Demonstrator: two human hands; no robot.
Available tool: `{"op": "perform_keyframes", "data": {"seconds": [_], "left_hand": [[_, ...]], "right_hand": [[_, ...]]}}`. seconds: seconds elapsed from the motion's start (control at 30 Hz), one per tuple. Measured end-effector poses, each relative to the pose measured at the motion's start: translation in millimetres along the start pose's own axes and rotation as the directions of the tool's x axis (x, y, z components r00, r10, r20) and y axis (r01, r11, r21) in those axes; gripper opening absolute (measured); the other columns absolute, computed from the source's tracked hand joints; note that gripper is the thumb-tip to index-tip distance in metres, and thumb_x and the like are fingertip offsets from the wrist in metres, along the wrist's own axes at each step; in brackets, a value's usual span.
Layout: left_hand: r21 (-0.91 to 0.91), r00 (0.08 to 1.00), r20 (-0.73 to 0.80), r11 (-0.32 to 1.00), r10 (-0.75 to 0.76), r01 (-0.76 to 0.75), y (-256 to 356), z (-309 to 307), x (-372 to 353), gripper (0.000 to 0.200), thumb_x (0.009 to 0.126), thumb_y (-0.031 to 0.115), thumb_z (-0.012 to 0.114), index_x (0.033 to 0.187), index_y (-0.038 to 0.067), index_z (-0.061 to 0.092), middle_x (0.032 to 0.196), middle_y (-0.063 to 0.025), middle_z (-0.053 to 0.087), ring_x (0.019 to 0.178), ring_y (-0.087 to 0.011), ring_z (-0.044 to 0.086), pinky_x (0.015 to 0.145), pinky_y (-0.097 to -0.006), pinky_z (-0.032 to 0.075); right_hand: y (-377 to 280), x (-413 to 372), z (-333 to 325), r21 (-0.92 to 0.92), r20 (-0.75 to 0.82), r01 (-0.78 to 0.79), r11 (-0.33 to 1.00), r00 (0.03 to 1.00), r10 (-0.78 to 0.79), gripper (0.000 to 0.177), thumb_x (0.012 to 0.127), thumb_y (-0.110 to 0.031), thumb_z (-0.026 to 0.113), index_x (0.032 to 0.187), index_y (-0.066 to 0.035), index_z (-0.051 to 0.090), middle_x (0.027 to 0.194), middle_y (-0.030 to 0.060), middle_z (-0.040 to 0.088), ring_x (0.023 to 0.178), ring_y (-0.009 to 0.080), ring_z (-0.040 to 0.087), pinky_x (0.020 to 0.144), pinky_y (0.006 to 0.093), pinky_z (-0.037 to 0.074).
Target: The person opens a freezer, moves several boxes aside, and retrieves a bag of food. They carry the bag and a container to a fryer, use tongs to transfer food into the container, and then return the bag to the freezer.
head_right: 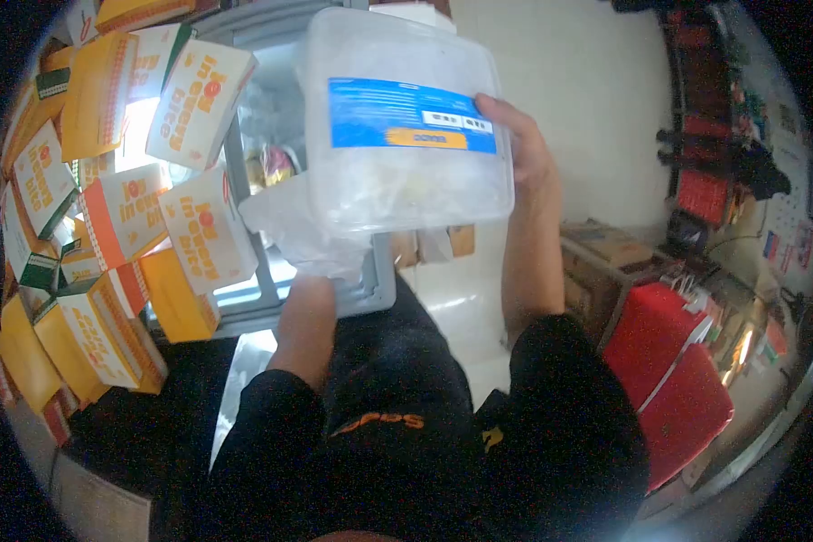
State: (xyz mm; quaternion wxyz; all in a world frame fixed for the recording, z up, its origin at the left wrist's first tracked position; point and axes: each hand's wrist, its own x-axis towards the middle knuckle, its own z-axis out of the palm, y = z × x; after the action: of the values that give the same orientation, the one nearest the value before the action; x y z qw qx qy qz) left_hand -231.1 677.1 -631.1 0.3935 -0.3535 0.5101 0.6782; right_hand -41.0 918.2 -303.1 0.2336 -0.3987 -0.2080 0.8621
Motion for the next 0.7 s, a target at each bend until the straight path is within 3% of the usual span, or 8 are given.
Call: {"op": "perform_keyframes", "data": {"seconds": [0.1,0.17,0.27,0.33,0.37,0.5,0.57,0.7], "left_hand": [[-0.052,0.996,-0.082,0.998,-0.024,0.019,-12.0,-21.3,47.9,0.028,0.084,0.014,0.043,0.107,0.001,0.052,0.098,-0.0076,0.052,0.094,-0.0200,0.053,0.082,-0.0335,0.042],[-0.079,0.991,-0.127,0.996,-0.045,0.035,-26.7,-32.8,73.5,0.028,0.084,0.014,0.043,0.107,0.002,0.052,0.097,-0.0075,0.052,0.093,-0.0199,0.053,0.082,-0.0335,0.042],[-0.096,0.982,-0.183,0.995,-0.052,0.035,-48.7,-44.5,103.2,0.028,0.084,0.014,0.043,0.107,0.002,0.052,0.097,-0.0074,0.052,0.093,-0.0199,0.053,0.081,-0.0335,0.042],[-0.070,0.977,-0.210,0.997,-0.032,0.018,-58.3,-52.4,121.6,0.028,0.084,0.014,0.043,0.107,0.002,0.052,0.097,-0.0073,0.052,0.093,-0.0199,0.053,0.081,-0.0335,0.042],[-0.034,0.975,-0.220,0.999,-0.015,0.008,-61.8,-56.1,128.4,0.028,0.084,0.014,0.043,0.107,0.002,0.053,0.096,-0.0073,0.052,0.093,-0.0198,0.053,0.081,-0.0335,0.042],[0.432,0.966,-0.226,0.902,0.125,-0.016,-68.4,-80.9,150.1,0.024,0.082,0.012,0.042,0.097,0.003,0.059,0.086,-0.0048,0.056,0.076,-0.0199,0.056,0.066,-0.0336,0.045],[0.471,0.971,-0.211,0.882,0.115,-0.002,-75.6,-80.8,155.6,0.024,0.081,0.009,0.042,0.095,0.000,0.060,0.086,-0.0050,0.056,0.076,-0.0202,0.056,0.066,-0.0324,0.045],[0.886,0.948,-0.017,0.445,0.318,-0.133,-39.5,-38.6,88.7,0.023,0.078,0.005,0.046,0.095,-0.003,0.060,0.086,-0.0088,0.061,0.078,-0.0223,0.058,0.069,-0.0319,0.045]], "right_hand": [[-18.1,-8.0,28.4,0.083,-0.148,0.129,0.988,0.982,-0.116,0.042,0.080,-0.029,0.057,0.108,0.003,0.053,0.104,0.0150,0.060,0.085,0.0211,0.062,0.072,0.0311,0.052],[-28.9,-13.8,53.0,0.177,-0.080,0.257,0.950,0.966,-0.247,0.045,0.084,-0.030,0.052,0.113,0.005,0.048,0.101,0.0181,0.060,0.082,0.0242,0.063,0.072,0.0332,0.053],[-56.7,0.0,58.9,0.229,0.436,-0.034,0.973,0.897,-0.071,0.057,0.085,-0.031,0.050,0.123,0.006,0.029,0.105,0.0232,0.055,0.084,0.0300,0.062,0.069,0.0364,0.054],[-74.2,1.3,64.2,0.187,0.607,-0.203,0.961,0.794,0.049,0.062,0.086,-0.032,0.050,0.126,0.006,0.023,0.105,0.0252,0.054,0.085,0.0318,0.062,0.069,0.0371,0.054],[-79.4,-3.9,69.4,0.211,0.574,-0.199,0.957,0.818,0.044,0.060,0.086,-0.033,0.048,0.125,0.007,0.025,0.104,0.0253,0.055,0.083,0.0316,0.062,0.070,0.0367,0.054],[-80.2,-6.6,89.5,0.348,0.604,-0.210,0.914,0.795,-0.047,0.068,0.087,-0.034,0.047,0.127,0.007,0.011,0.102,0.0283,0.052,0.082,0.0366,0.062,0.069,0.0377,0.055],[-75.6,-4.4,95.3,0.347,0.623,-0.240,0.907,0.781,-0.032,0.067,0.086,-0.034,0.047,0.127,0.007,0.014,0.102,0.0271,0.052,0.082,0.0370,0.061,0.066,0.0365,0.056],[-71.3,-11.6,110.9,0.371,0.505,-0.215,0.903,0.863,-0.002,0.051,0.087,-0.018,0.045,0.126,0.006,0.021,0.085,0.0235,0.057,0.074,0.0343,0.063,0.053,0.0368,0.055]]}}
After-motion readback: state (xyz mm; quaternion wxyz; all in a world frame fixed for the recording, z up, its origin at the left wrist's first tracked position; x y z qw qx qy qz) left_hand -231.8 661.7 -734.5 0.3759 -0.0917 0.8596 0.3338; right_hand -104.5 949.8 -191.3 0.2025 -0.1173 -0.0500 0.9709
